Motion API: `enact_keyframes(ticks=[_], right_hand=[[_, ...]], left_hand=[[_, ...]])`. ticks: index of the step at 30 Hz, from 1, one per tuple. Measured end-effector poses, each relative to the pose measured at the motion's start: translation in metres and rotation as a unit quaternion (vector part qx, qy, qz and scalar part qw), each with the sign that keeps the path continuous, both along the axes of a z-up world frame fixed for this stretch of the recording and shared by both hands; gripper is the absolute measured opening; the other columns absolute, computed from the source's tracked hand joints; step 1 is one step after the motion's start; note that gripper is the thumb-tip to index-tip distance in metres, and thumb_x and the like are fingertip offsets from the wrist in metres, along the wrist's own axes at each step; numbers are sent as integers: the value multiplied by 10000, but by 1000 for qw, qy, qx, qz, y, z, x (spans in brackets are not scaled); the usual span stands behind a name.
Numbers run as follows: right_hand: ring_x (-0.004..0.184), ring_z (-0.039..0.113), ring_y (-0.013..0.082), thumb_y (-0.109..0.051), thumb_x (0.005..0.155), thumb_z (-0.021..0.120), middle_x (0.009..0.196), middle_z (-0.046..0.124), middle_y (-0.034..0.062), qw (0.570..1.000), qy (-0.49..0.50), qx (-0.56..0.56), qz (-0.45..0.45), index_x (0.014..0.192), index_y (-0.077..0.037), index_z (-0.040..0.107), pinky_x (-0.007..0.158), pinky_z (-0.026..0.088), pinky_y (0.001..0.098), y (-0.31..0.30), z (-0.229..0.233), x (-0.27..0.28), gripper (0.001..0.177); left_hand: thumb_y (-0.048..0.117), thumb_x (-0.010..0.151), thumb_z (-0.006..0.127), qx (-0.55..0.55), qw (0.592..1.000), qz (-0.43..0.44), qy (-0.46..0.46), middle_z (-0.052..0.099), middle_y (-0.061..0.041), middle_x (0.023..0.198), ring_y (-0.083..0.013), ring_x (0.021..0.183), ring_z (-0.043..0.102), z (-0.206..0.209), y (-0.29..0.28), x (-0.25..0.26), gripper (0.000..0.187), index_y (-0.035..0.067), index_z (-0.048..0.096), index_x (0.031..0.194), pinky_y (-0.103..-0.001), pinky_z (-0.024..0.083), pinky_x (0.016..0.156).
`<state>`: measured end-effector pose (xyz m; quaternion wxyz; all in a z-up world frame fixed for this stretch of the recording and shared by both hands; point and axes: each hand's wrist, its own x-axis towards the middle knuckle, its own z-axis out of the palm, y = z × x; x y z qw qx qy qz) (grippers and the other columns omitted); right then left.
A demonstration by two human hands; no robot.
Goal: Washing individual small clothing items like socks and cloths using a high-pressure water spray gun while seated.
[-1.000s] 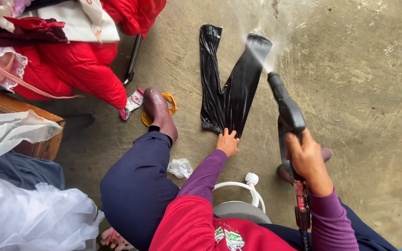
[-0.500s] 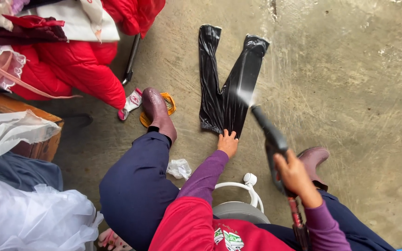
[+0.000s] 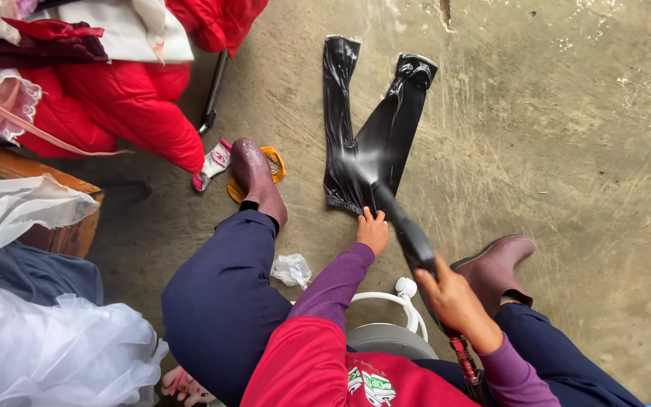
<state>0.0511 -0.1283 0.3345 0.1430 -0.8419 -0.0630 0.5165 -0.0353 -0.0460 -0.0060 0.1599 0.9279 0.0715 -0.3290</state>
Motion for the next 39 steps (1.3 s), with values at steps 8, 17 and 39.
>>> enact_keyframes(ticks=[8,17,39], right_hand=[[1127,639,538,-466,1013,465,1112,703,340,998,-9,36,56,1479,-179,444,972,486,645,54,-16,34,547],[928,705,431,-474,985,526,694,730,133,988,-111,99,-34,1402,-270,526,815,501,599,46,-18,55,465],[706,737,317,-447,1028,553,555,740,97,983,-83,54,-155,874,-170,691,773,556,466,-91,-21,27,346]], left_hand=[[163,1002,449,-32,999,9,31,476,-171,1554,-580,1480,277,22,9,2,427,72,636,1375,-617,374,1009],[175,999,503,-36,999,7,37,416,-162,1482,-601,1460,281,25,8,4,406,49,618,1368,-585,386,998],[373,773,755,80,934,-89,-338,480,-33,1028,-258,922,521,-52,121,-4,445,265,536,1146,-438,444,769]])
